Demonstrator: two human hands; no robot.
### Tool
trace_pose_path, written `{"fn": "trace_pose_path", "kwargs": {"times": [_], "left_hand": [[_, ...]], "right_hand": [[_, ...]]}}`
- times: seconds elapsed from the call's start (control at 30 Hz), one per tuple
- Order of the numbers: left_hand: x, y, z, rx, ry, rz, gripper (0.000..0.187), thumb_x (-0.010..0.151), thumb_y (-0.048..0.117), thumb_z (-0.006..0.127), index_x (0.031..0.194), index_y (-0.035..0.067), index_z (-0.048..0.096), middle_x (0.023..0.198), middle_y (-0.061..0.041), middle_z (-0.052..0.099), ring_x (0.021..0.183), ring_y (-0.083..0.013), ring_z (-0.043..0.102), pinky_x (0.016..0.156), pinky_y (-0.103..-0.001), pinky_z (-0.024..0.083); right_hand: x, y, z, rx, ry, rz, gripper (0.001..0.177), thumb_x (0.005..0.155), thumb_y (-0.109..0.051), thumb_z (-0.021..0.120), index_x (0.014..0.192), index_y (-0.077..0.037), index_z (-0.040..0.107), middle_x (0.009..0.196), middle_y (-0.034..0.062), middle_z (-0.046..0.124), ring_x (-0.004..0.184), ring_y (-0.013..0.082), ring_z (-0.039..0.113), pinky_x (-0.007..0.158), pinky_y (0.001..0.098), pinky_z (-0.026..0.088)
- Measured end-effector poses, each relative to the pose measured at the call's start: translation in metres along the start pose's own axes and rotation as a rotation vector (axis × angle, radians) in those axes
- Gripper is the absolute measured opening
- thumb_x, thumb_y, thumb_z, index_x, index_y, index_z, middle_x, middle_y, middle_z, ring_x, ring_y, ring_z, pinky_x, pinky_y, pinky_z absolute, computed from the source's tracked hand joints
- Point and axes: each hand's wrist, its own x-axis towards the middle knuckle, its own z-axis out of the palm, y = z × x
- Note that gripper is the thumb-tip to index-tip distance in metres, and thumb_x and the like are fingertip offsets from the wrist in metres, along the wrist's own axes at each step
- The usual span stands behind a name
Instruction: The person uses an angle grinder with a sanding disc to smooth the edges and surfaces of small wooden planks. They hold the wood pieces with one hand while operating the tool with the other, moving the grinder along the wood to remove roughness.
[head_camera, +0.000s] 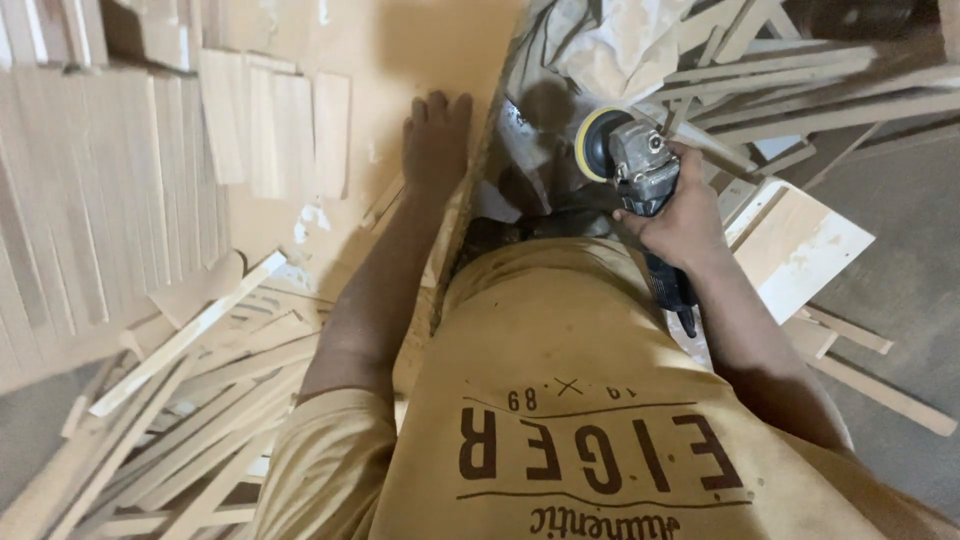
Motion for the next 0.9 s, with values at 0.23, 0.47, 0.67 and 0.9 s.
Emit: {"fn": "trace_pose_path", "kwargs": {"times": [0.23,0.47,0.67,0.9], "left_hand": [[0.016,0.004,0.014,-0.013,-0.074,0.428,0.025,0.110,0.021,0.075,0.129,0.015,0.059,0.127,-0.012,0.055,0.114,-0.0323,0.057,0.089,-0.045,0.054],[0.017,0.005,0.011,-0.092,0.325,0.805,0.024,0.105,0.017,0.077,0.128,0.009,0.078,0.118,-0.017,0.068,0.115,-0.0395,0.063,0.085,-0.046,0.056],[0.006,0.014,-0.005,-0.060,0.229,0.816,0.010,0.106,0.020,0.077,0.113,0.013,0.082,0.116,-0.013,0.070,0.110,-0.0375,0.061,0.086,-0.046,0.048],[-0.009,-0.005,-0.039,0.001,-0.200,0.573,0.071,0.106,0.028,0.079,0.171,0.014,0.056,0.155,-0.017,0.065,0.135,-0.0366,0.061,0.114,-0.055,0.054]], "right_hand": [[0.018,0.039,-0.030,-0.015,-0.092,0.113,0.104,0.082,-0.026,0.104,0.165,-0.017,0.043,0.148,0.0362,0.069,0.140,0.0605,0.064,0.119,0.0693,0.050],[0.028,0.050,-0.051,0.061,-0.132,-0.009,0.101,0.087,-0.026,0.100,0.165,-0.008,0.039,0.150,0.0422,0.065,0.140,0.0684,0.060,0.115,0.0805,0.049],[0.023,0.040,-0.046,0.032,-0.089,-0.017,0.101,0.089,-0.026,0.101,0.165,-0.006,0.039,0.153,0.0422,0.063,0.143,0.0672,0.058,0.115,0.0835,0.047],[0.020,0.075,0.008,0.304,-0.095,0.027,0.106,0.077,-0.017,0.107,0.160,-0.007,0.042,0.154,0.0204,0.063,0.144,0.0368,0.058,0.114,0.0476,0.050]]}}
